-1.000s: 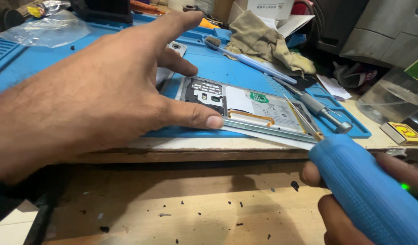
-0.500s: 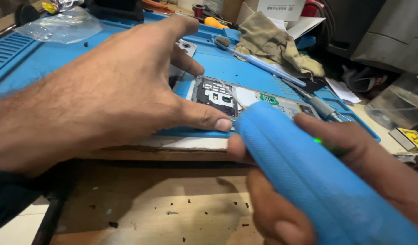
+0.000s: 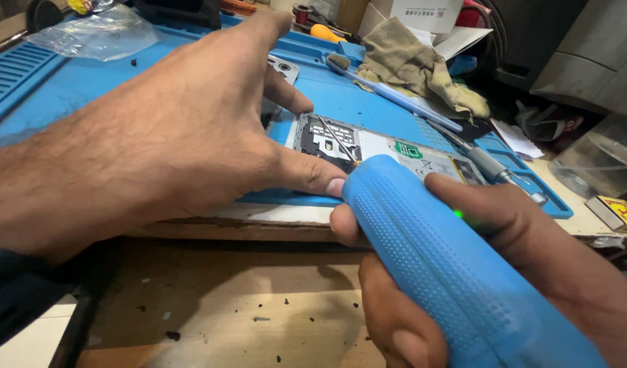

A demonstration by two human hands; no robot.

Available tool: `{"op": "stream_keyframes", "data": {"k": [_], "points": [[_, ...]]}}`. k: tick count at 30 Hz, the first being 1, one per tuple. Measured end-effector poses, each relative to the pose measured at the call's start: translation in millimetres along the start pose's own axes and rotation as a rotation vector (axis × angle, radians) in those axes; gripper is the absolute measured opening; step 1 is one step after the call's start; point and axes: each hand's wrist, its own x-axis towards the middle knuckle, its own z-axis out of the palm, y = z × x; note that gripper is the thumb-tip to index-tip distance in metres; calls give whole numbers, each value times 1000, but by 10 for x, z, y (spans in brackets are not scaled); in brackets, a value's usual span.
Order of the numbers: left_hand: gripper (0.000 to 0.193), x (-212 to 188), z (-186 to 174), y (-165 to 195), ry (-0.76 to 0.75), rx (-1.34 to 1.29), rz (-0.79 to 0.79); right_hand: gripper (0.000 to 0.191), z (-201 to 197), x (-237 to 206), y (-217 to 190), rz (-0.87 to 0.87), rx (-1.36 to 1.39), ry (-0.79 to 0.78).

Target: The person uses a blue electric screwdriver to remove screws from a disassembled smartphone. They first work on the back cover, then on the internal frame, removing multiple screws and placing them aside on the workbench.

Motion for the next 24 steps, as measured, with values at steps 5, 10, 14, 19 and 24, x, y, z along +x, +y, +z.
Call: {"op": "stream_keyframes", "data": {"k": [5, 10, 14, 19, 24], "points": [[137, -4, 5, -5, -6, -4, -15, 61, -20, 50, -1, 65, 56, -4], [138, 0, -5, -3, -27, 2, -38, 60, -26, 160, -13, 126, 127, -45], [137, 1, -8, -10, -22, -12, -14, 62, -39, 70, 14, 77, 9, 27], [137, 3, -2, -14, -5, -4, 5, 58, -100, -12, 44, 10, -49, 4], [136, -4, -8, -13, -18, -35, -11, 58, 51, -9, 10, -6, 6, 72]]}}
